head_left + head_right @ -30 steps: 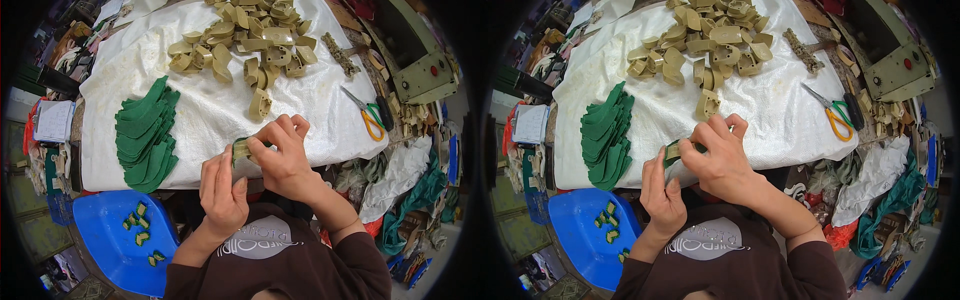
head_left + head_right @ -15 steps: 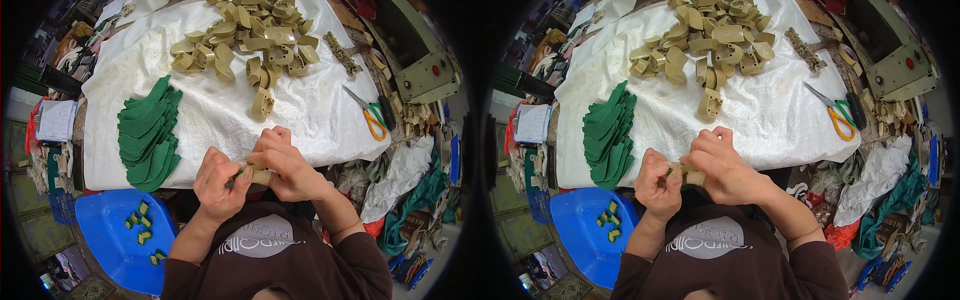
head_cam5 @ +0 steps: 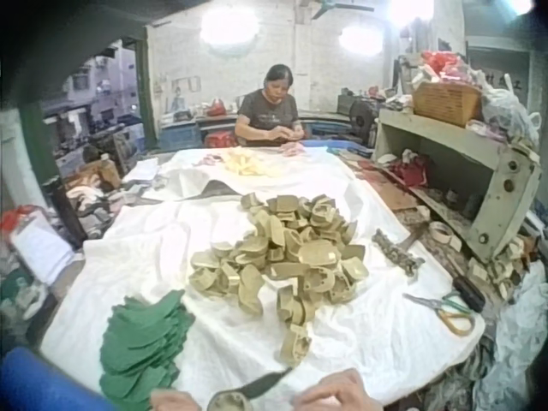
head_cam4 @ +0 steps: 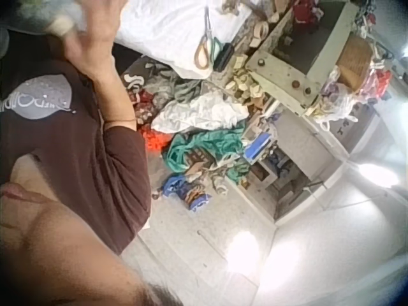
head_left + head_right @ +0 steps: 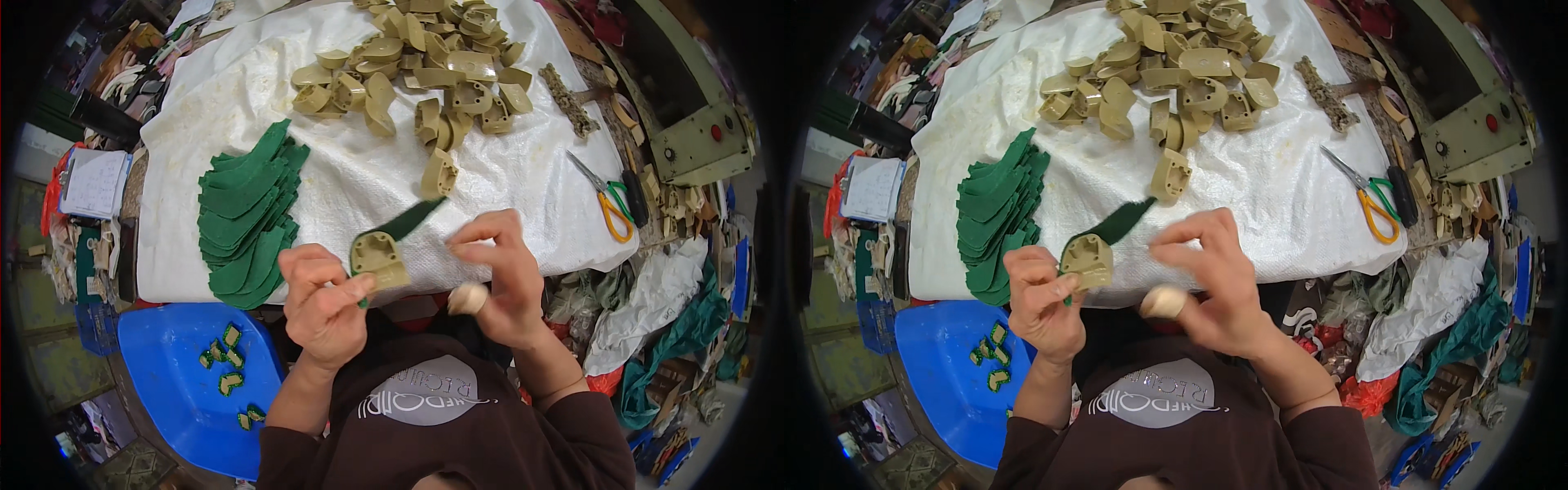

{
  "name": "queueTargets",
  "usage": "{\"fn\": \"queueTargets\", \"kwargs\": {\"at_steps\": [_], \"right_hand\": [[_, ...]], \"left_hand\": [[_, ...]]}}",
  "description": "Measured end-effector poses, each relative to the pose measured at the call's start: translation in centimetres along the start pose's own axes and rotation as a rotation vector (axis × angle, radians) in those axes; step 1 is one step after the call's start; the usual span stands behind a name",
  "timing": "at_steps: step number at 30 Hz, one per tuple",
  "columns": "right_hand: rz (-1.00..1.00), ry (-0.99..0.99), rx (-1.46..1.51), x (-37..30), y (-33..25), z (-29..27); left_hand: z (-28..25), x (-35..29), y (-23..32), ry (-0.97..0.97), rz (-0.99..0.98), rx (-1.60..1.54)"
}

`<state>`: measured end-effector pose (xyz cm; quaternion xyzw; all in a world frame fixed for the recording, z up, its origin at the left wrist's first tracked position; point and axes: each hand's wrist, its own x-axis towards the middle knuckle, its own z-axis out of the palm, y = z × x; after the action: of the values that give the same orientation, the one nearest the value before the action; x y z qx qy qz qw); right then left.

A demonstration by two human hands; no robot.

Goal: The person repeatedly picks up a beige plastic component and a green foam piece, wraps the foam around the plastic, and presses it into place using a small wooden block. The finished units are placed into a blue bin on the table.

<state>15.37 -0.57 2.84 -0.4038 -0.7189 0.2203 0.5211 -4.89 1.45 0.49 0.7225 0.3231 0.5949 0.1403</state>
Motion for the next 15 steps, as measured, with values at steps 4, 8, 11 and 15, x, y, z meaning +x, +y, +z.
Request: {"fn": "queueTargets", "kwargs": {"at_steps": [4, 8, 11, 15], "right_hand": [[0.629, 0.187, 0.660, -3.0, 0.8, 2.3], [0.625, 0.307, 0.942, -2.7, -0.5, 3.0], [0.677, 0.264, 0.949, -3.8, -0.5, 2.2], [0.699, 0.283, 0.947, -4.7, -0.8, 2.3]], "left_hand": [[1.1, 0.5, 1.3, 0.032, -0.051, -0.184], [1.6, -0.2, 2.0, -0.100, -0.074, -0.348], [1.6, -0.3, 1.9, -0.183, 0.032, -0.181], [2.4, -0.2, 2.0, -0.217, 0.114, 0.029]]}}
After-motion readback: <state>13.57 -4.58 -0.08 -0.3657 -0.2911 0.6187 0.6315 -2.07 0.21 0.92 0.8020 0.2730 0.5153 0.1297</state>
